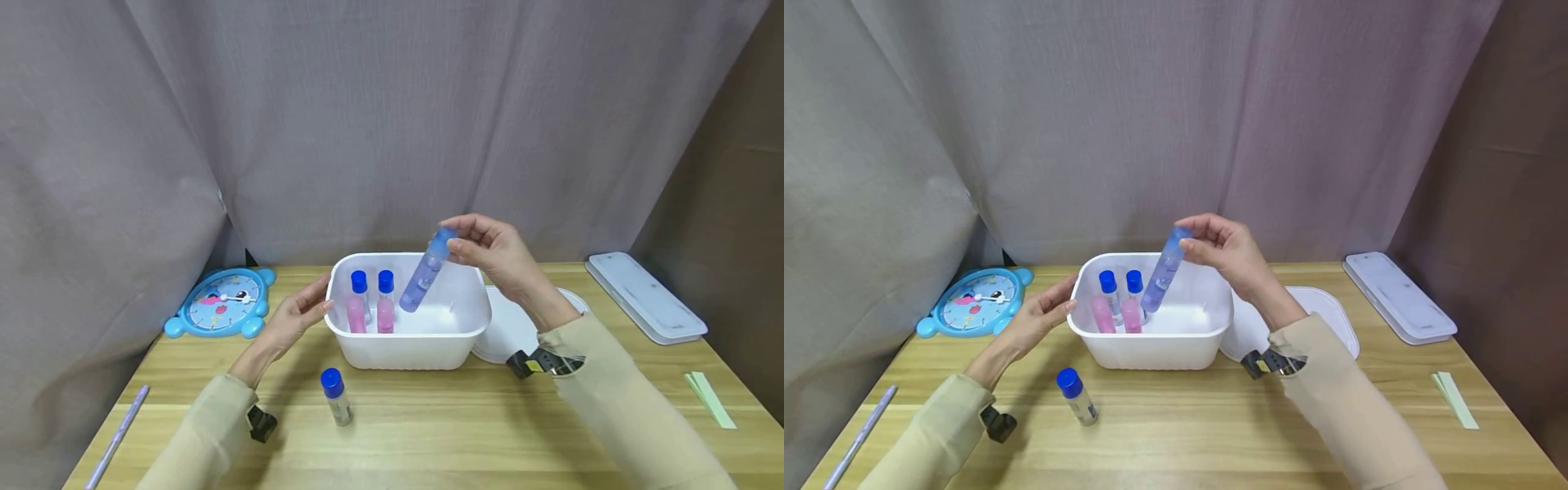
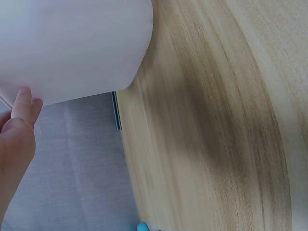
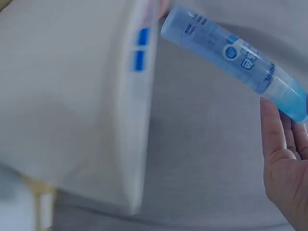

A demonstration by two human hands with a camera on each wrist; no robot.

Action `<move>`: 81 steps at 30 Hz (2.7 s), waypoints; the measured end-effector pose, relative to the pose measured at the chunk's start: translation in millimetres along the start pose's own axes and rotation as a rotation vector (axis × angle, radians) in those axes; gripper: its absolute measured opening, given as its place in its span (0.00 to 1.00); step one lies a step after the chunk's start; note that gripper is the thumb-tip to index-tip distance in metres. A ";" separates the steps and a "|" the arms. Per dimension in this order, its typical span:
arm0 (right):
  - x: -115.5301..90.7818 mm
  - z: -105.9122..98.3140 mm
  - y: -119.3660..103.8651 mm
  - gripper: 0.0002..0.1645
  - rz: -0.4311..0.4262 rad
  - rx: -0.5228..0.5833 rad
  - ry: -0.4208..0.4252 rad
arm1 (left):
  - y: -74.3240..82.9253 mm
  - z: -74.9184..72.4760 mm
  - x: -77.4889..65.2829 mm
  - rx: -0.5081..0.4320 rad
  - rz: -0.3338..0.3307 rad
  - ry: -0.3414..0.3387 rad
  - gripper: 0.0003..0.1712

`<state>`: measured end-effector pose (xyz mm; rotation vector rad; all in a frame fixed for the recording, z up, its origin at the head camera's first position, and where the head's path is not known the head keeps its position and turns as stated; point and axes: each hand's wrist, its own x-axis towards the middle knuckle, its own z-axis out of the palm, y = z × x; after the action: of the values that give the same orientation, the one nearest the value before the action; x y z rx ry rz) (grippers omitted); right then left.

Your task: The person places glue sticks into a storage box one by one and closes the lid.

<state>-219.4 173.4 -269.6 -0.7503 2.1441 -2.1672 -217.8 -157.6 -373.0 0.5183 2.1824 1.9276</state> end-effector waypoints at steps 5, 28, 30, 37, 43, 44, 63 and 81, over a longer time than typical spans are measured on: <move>15.0 -9.3 29.4 0.14 0.140 -0.146 -0.053 | -0.8 0.0 0.0 -0.008 -0.003 0.002 0.35; 39.6 -3.3 78.1 0.20 0.302 -0.425 -0.355 | -1.7 -2.3 -2.4 -0.018 -0.009 -0.001 0.35; 38.8 -3.2 78.2 0.20 0.297 -0.424 -0.355 | -1.7 -2.5 -2.2 -0.019 -0.010 -0.002 0.35; 37.0 -6.1 75.1 0.22 0.240 -0.426 -0.384 | -1.5 -2.1 -0.6 -0.021 -0.004 -0.005 0.35; 31.3 -4.9 62.6 0.22 0.178 -0.412 -0.334 | -3.0 -2.8 -0.2 -0.019 -0.002 -0.008 0.34; 29.6 -3.0 59.0 0.21 0.162 -0.394 -0.311 | -3.1 -3.1 -0.3 -0.017 0.000 -0.009 0.34; -27.8 130.4 58.4 0.28 0.150 -0.115 -0.679 | -2.8 -4.3 -0.7 -0.020 0.020 -0.018 0.34; -33.6 133.3 62.7 0.18 0.072 -0.235 -0.733 | -3.7 -4.7 -1.6 -0.018 0.038 -0.031 0.34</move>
<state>-165.9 54.6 -346.1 -1.2138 1.9679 -1.3007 -218.5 -162.9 -376.2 0.5864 2.1495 1.9437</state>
